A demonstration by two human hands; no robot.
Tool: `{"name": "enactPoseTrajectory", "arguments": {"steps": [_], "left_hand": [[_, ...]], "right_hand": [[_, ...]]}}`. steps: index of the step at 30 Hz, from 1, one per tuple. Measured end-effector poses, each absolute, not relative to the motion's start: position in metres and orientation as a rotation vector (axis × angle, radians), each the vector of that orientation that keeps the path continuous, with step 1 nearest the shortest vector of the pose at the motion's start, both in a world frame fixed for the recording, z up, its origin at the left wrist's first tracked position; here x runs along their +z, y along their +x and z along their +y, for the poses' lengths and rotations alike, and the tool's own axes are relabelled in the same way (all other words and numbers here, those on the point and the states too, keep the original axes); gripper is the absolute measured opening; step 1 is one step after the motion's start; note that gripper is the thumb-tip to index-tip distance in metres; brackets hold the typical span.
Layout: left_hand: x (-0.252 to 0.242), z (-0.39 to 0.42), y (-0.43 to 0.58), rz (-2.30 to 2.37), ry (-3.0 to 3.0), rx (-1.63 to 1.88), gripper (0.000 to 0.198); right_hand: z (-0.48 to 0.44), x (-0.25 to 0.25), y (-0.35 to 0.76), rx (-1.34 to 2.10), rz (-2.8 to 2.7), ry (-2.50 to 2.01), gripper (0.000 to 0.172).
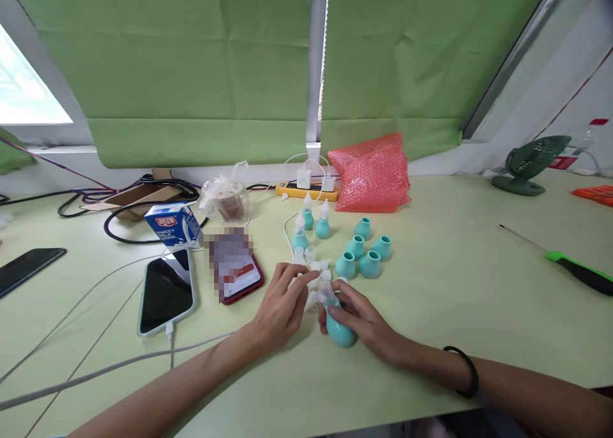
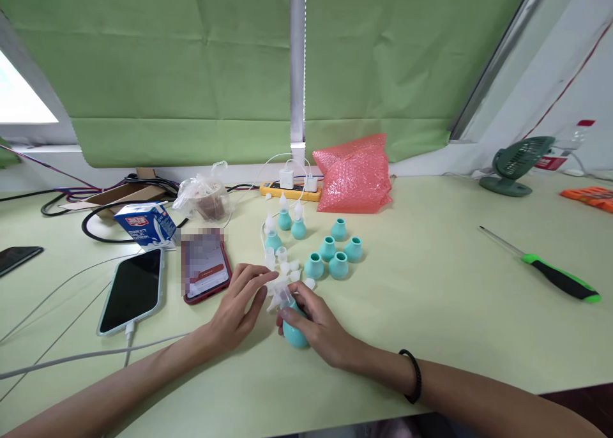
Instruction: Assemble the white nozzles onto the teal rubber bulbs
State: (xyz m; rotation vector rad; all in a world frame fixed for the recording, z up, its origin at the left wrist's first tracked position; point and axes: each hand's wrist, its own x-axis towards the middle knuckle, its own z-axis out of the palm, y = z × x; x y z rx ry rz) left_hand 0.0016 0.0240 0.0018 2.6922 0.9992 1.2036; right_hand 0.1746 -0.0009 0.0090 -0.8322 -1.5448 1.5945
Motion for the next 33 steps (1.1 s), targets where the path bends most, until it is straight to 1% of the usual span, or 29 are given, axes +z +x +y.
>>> {"name": "enactPoseTrajectory", "arguments": {"steps": [3,6,12,16,20,23,27,31,33], "left_hand": [[0.006,0.016,0.001,0.911,2.742,1.294,0.031],[0.009,0.013,0.003,0.925,2.896,1.337,0.028],[0.017,0.016,0.000,0.966,3.208,1.339,0.019],[0.021,0.016,-0.006,0.673,3.508,1.323,0.020],[0.022,0.014,-0.009,0.469,3.597,1.313,0.021],[0.023,0.015,-0.008,0.497,3.525,1.322,0.019],[0.020,0.017,-0.004,0.703,3.293,1.329,0.010],[0.016,0.017,0.002,0.837,2.786,1.414,0.004],[0.016,0.015,0.004,0.924,2.468,1.389,0.006]], "right_hand": [[0.006,0.004,0.172,1.749,-1.354,-0.793,0.023],[0.008,0.002,0.172,1.869,-1.318,-0.729,0.026],[0.005,0.003,0.171,1.970,-1.282,-0.706,0.029],[0.004,0.003,0.171,1.963,-1.252,-0.733,0.029],[0.004,0.002,0.171,1.963,-1.239,-0.760,0.029],[0.003,0.001,0.172,1.924,-1.277,-0.783,0.030],[0.003,0.003,0.172,1.859,-1.325,-0.797,0.027],[0.003,0.004,0.172,1.786,-1.351,-0.819,0.028],[0.002,0.004,0.172,1.754,-1.375,-0.815,0.030]]}}
